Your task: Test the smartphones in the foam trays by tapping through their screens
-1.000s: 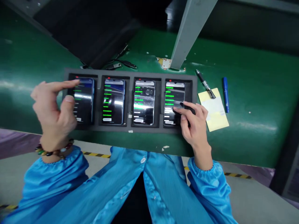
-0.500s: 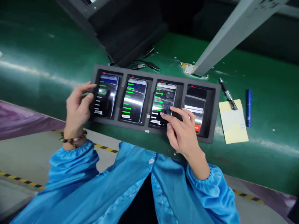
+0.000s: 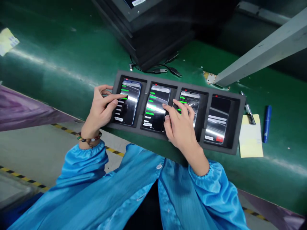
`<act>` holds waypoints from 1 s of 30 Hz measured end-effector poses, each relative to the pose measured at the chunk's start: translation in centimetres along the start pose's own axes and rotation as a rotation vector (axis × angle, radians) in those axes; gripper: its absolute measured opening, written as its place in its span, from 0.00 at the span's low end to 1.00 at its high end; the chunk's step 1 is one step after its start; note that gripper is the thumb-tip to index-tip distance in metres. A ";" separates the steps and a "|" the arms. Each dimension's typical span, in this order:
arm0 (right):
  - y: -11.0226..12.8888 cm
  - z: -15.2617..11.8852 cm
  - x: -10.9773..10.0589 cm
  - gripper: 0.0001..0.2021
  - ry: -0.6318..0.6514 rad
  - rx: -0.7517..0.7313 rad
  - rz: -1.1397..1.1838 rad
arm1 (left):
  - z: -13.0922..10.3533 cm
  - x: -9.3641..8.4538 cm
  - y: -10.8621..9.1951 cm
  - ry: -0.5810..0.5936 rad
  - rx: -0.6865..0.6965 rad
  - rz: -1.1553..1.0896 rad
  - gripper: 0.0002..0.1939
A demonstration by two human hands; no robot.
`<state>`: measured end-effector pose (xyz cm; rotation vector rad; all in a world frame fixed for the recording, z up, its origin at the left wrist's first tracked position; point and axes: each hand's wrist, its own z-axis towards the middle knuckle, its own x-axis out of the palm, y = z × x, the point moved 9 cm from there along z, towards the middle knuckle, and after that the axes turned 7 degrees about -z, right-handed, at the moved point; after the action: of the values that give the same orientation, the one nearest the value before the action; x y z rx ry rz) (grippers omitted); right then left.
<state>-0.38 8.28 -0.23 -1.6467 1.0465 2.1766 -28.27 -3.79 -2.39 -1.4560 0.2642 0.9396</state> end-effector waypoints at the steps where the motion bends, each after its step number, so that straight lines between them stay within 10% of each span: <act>1: 0.0 0.1 0.0 0.21 0.003 0.002 -0.003 | 0.3 0.1 0.1 -0.001 0.003 0.002 0.19; 15: 3.0 -2.2 0.3 0.21 0.046 -0.187 0.062 | 0.5 -0.2 2.0 -0.044 -0.090 -0.153 0.25; 24: 0.0 -3.1 -2.2 0.21 -0.077 -0.064 0.053 | 1.1 0.1 2.3 -0.054 -0.106 -0.153 0.27; 30: -1.5 -4.0 -2.7 0.20 -0.113 -0.013 0.075 | 0.7 0.1 1.6 0.151 -0.022 -0.163 0.44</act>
<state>4.41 7.34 1.11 -1.4926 1.0813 2.2988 -29.58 -3.33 -3.53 -1.5466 0.2427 0.7042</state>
